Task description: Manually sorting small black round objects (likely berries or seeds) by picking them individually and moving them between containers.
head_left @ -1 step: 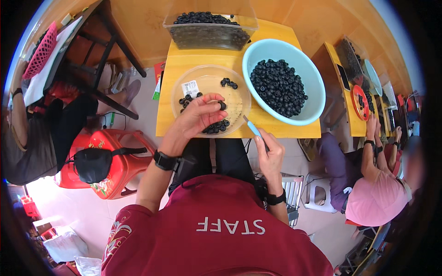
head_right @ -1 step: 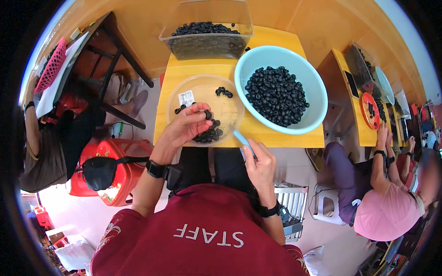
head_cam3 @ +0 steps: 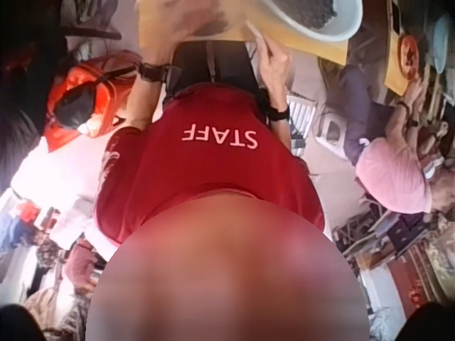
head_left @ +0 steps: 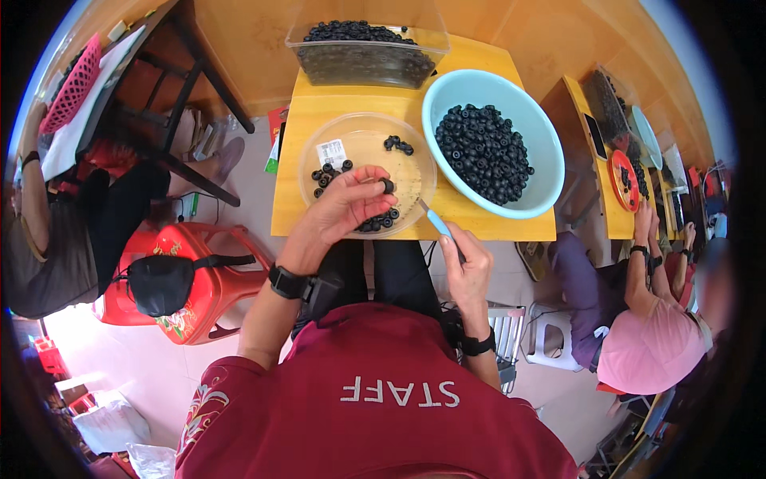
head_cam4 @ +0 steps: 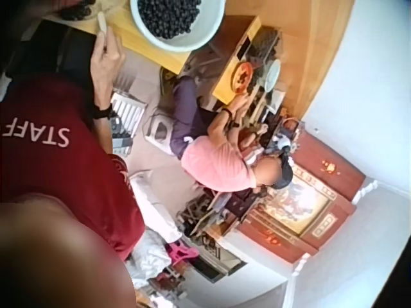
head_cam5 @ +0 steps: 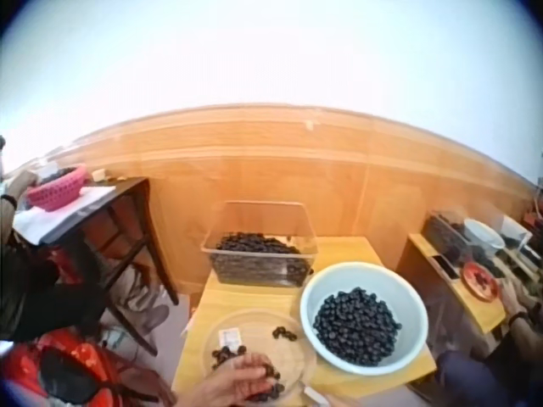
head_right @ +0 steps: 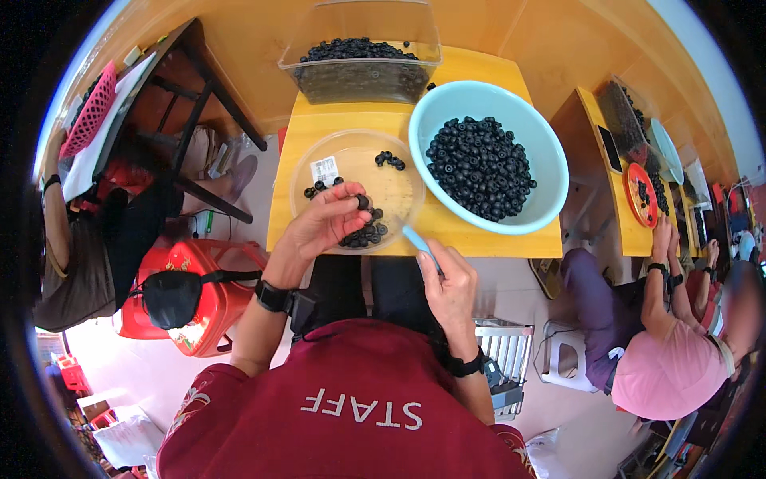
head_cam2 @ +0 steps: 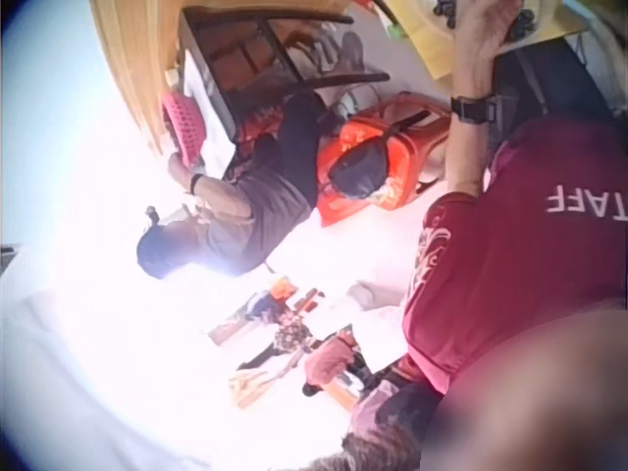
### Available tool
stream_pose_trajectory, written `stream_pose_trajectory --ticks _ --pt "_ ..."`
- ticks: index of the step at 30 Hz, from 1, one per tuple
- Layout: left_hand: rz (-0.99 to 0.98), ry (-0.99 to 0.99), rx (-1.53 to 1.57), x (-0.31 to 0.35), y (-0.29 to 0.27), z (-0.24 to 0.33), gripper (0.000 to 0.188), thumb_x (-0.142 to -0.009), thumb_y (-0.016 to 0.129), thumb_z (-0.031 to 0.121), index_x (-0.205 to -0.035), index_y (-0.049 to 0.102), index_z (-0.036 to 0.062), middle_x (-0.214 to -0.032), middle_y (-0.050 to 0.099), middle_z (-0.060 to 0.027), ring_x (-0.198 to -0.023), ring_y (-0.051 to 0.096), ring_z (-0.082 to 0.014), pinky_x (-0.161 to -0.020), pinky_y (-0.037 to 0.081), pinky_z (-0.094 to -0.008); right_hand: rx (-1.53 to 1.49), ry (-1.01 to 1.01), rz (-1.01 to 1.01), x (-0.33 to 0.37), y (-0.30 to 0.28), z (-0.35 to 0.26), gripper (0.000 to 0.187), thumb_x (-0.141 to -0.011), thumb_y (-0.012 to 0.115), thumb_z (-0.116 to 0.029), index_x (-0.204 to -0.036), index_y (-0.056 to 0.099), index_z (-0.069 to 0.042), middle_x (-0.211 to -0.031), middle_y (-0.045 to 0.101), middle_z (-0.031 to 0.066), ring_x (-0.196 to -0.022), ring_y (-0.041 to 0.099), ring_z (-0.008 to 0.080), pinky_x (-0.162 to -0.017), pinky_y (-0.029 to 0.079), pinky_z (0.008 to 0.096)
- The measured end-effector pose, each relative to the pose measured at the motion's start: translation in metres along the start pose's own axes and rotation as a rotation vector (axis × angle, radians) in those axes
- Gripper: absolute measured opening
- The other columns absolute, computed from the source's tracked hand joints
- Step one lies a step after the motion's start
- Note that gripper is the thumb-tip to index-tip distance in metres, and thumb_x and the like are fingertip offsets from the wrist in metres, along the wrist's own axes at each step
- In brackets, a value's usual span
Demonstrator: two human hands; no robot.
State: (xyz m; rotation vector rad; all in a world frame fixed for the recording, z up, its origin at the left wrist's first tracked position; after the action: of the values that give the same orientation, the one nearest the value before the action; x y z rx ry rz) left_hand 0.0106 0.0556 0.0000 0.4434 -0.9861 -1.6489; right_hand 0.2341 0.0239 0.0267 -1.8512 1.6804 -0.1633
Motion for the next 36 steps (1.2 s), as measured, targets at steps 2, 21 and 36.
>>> stream_pose_trajectory --ticks 2,21,36 --pt "0.012 0.004 0.078 0.004 -0.003 -0.008 0.019 -0.086 0.061 0.003 -0.105 0.057 0.0019 -0.097 0.064 -0.0077 -0.085 0.067 -0.0188 -0.075 0.057 -0.0268 0.003 -0.026 -0.01 -0.004 0.004 -0.009 0.019 -0.086 0.061 -0.007 -0.102 0.065 0.002 -0.068 0.058 0.0105 -0.06 0.055 0.0181 -0.057 0.043 0.0298" --pt "-0.032 0.022 0.212 0.016 0.002 -0.017 0.011 -0.088 0.061 0.007 -0.099 0.061 0.0045 -0.089 0.065 -0.0044 -0.078 0.063 -0.0117 -0.071 0.053 -0.024 0.084 -0.24 -0.062 -0.014 0.02 -0.033 0.017 -0.08 0.068 -0.008 -0.097 0.067 -0.005 -0.066 0.056 0.0094 -0.051 0.054 0.0243 -0.047 0.042 0.0332" --pt "-0.059 0.002 0.266 0.02 0.004 -0.018 0.011 -0.088 0.06 0.005 -0.099 0.061 0.005 -0.09 0.065 -0.005 -0.078 0.065 -0.0136 -0.072 0.054 -0.0251 0.12 -0.267 -0.052 -0.015 0.019 -0.035 0.018 -0.08 0.069 -0.009 -0.098 0.067 -0.005 -0.066 0.055 0.0093 -0.053 0.056 0.0265 -0.048 0.044 0.0349"
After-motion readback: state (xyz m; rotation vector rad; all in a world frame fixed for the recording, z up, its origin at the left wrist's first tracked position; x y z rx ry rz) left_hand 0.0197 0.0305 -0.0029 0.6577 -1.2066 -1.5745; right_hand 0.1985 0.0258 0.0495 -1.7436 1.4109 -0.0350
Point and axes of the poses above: each hand's wrist, its own x-axis away from the middle knuckle, its own y-axis out of the palm, z = x × y, the point moved 3 cm from there along -x, towards the middle knuckle
